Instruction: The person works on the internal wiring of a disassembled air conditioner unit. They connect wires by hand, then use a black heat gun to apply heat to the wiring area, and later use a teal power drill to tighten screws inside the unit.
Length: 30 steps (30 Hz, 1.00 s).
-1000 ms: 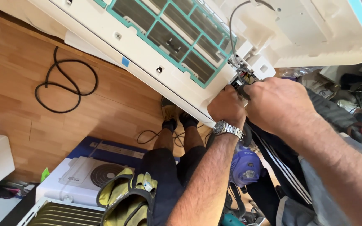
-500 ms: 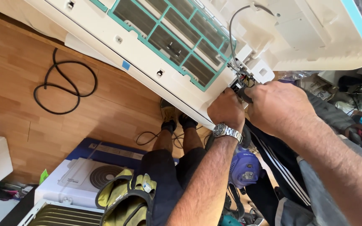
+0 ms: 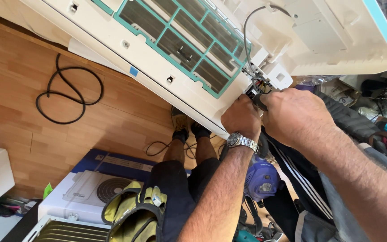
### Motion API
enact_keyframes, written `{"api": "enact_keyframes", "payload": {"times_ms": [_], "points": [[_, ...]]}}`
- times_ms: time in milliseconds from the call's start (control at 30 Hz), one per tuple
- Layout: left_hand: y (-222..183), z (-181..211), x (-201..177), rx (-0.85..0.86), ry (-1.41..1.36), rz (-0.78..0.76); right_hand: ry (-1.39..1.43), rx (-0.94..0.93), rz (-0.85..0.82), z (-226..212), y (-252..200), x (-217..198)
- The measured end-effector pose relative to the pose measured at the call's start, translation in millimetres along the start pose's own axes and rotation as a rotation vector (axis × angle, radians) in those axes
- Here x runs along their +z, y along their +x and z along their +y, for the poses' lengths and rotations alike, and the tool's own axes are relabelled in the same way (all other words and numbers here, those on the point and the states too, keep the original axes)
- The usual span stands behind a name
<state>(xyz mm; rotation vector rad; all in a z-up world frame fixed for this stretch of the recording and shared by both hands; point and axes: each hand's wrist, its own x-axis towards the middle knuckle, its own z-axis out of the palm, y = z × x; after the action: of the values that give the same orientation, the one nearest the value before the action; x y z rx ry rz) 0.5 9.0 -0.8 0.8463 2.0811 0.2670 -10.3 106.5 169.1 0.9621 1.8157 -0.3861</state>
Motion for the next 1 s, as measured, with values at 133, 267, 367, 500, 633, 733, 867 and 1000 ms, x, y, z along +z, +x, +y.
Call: {"api": "enact_keyframes", "payload": {"times_ms": [133,267,367,500,633,733,867,1000], "points": [[1,0,1,0.011,0.011,0.015,-0.005,0.014,-0.048,-4,-2,-7],[-3,-1,17,0.043,0.080,0.321,0.095,0.010,0.055,-2,5,7],[-3,0,17,0.036,0.094,0.320,0.116,0.031,0.036,-4,5,12],[-3,1,9,0.035,0.094,0.360,0.250,0.095,0.033,-3,-3,-6],[3,-4,20,0.027,0.102,0.145,0.155,0.115,-0.118,-7,-19,-23],[-1,-3,9,0.016,0.118,0.096,0.122,0.082,-0.100,3,-27,-19],[-8,6,-23,0.049,0.076,-0.019,0.271,0.141,-0.030,23,-64,-15],[-8,3,-28,0.078,0.098,-0.072,0.600,0.299,0.138,49,-96,31]]}}
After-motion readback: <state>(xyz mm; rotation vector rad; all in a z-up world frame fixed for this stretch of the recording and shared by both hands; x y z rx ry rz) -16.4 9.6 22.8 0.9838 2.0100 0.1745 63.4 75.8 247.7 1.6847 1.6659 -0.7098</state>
